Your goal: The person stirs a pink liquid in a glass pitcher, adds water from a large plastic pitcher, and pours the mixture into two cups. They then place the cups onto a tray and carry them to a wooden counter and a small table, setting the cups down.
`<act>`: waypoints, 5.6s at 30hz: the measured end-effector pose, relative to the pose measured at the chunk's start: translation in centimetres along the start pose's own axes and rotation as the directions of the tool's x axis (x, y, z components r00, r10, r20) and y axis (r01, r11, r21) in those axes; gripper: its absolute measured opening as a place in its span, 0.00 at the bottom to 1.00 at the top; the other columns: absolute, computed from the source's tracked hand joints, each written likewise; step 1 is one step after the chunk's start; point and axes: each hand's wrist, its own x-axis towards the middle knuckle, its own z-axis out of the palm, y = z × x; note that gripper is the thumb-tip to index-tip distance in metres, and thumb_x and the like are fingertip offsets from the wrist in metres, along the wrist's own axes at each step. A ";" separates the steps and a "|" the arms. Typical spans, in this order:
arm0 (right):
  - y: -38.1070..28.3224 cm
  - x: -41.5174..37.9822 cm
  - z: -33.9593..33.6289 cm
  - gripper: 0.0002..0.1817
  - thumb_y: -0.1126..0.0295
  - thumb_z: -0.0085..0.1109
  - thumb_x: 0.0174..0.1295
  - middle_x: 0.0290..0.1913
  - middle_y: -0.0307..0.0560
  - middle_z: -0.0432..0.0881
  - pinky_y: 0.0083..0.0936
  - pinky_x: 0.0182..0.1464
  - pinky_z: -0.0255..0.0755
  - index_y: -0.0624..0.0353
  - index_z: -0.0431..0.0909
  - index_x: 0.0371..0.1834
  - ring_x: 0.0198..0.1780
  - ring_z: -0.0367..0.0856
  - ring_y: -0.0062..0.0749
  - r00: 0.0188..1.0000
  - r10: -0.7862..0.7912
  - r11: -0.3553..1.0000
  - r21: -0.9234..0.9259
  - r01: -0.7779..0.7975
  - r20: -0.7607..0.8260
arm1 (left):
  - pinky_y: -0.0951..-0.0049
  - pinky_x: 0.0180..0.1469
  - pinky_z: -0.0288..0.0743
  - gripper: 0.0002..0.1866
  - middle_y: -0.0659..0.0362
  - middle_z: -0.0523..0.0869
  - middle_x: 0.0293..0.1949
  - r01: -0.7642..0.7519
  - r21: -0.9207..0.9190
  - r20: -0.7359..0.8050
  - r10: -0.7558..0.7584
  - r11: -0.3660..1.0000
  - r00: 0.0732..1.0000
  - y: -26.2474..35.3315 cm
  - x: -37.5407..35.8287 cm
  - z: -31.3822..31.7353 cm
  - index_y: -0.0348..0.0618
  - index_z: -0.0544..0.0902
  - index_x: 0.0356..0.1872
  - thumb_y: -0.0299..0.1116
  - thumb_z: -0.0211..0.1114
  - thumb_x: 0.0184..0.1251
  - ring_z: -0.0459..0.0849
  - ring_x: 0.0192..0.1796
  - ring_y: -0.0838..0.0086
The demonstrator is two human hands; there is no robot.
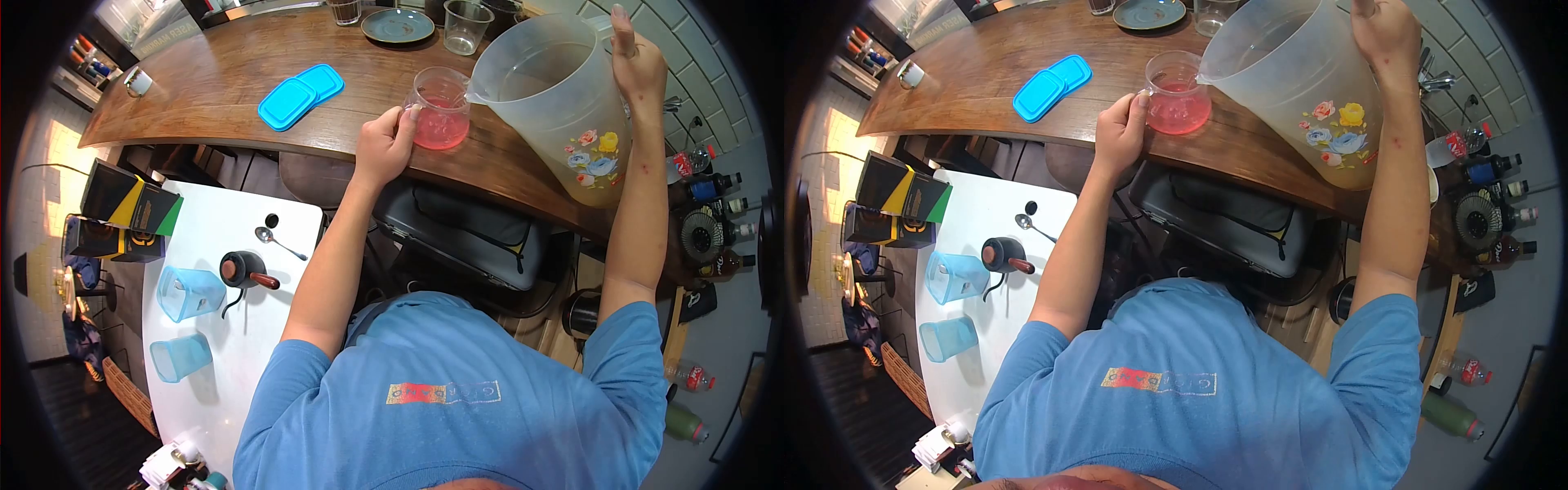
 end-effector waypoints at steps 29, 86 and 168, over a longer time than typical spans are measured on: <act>0.1 -0.1 -0.2 0.37 0.33 0.43 0.65 0.11 0.30 0.57 0.28 0.17 0.51 0.52 0.56 0.10 0.16 0.55 0.20 1.000 -0.008 1.000 0.011 0.008 0.003 | 0.68 0.21 0.61 0.20 0.53 0.69 0.12 0.002 -0.008 -0.008 -0.002 1.000 1.000 0.2 0.0 0.0 0.36 0.72 0.20 0.38 0.58 0.72 0.64 0.15 0.72; -2.1 -0.6 -0.3 0.39 0.32 0.41 0.64 0.11 0.36 0.59 0.33 0.22 0.58 0.60 0.60 0.13 0.18 0.59 0.23 0.998 0.042 0.996 -0.074 -0.045 -0.046 | 0.69 0.21 0.60 0.21 0.53 0.69 0.12 0.016 -0.007 -0.015 -0.016 1.000 1.000 0.3 0.0 0.1 0.36 0.72 0.20 0.38 0.59 0.72 0.64 0.15 0.73; -5.8 -12.9 6.5 0.06 0.74 0.46 0.66 0.32 0.54 0.77 0.26 0.37 0.73 0.67 0.69 0.35 0.34 0.75 0.33 0.947 0.131 0.327 0.914 0.239 -0.294 | 0.79 0.35 0.58 0.18 0.66 0.65 0.28 0.470 -0.313 -0.294 -0.555 0.825 0.778 16.2 -17.6 -12.4 0.47 0.68 0.31 0.49 0.49 0.77 0.63 0.31 0.80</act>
